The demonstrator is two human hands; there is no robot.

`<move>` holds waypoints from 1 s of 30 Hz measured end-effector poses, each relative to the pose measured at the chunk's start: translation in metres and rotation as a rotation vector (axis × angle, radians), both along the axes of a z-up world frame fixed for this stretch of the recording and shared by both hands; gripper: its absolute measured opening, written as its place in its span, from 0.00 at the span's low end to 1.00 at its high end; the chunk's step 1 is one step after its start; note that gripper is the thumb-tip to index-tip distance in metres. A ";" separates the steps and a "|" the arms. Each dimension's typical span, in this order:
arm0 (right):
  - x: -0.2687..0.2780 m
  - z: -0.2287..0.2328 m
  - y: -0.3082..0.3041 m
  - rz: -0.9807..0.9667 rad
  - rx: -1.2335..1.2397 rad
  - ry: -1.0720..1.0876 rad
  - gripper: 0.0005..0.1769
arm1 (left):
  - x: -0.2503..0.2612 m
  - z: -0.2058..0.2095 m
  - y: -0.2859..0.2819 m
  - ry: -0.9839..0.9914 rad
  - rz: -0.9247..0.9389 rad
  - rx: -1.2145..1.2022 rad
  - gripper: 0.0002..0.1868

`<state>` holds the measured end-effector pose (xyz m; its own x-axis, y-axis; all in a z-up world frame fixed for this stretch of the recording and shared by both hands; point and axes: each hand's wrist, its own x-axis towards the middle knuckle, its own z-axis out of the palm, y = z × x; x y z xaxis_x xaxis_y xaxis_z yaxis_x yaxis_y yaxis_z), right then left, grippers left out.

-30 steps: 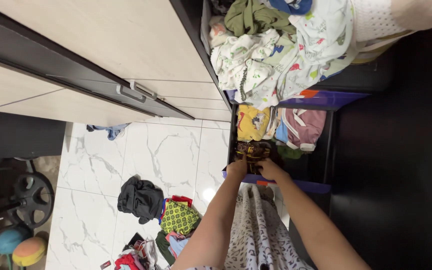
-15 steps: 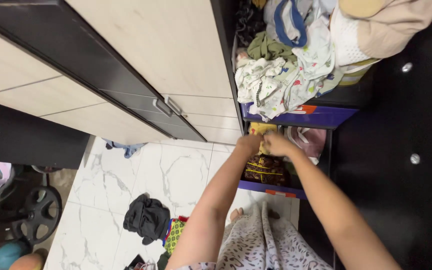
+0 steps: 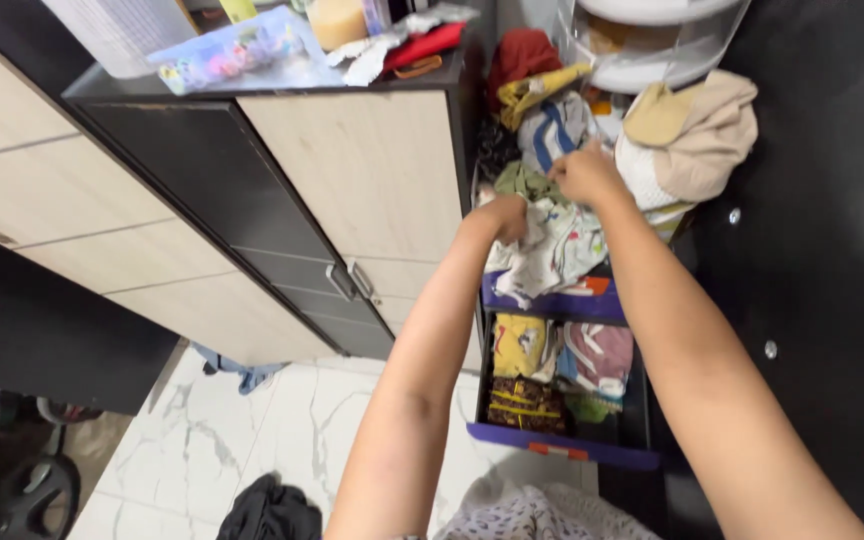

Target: Folding various pieces of clothing and placing them into a storage drawer.

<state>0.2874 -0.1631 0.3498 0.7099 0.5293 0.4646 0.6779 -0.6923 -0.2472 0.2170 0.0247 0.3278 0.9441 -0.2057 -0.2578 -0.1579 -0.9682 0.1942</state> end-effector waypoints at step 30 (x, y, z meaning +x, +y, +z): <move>-0.089 0.178 -0.052 0.362 0.940 0.303 0.40 | -0.016 0.117 -0.058 -0.377 0.185 -2.037 0.14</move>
<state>0.1983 -0.2150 0.5278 0.7365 0.2516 0.6279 0.6263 0.0971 -0.7735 0.2015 -0.0332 0.4449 0.9227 0.1989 0.3304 -0.3848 0.5321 0.7542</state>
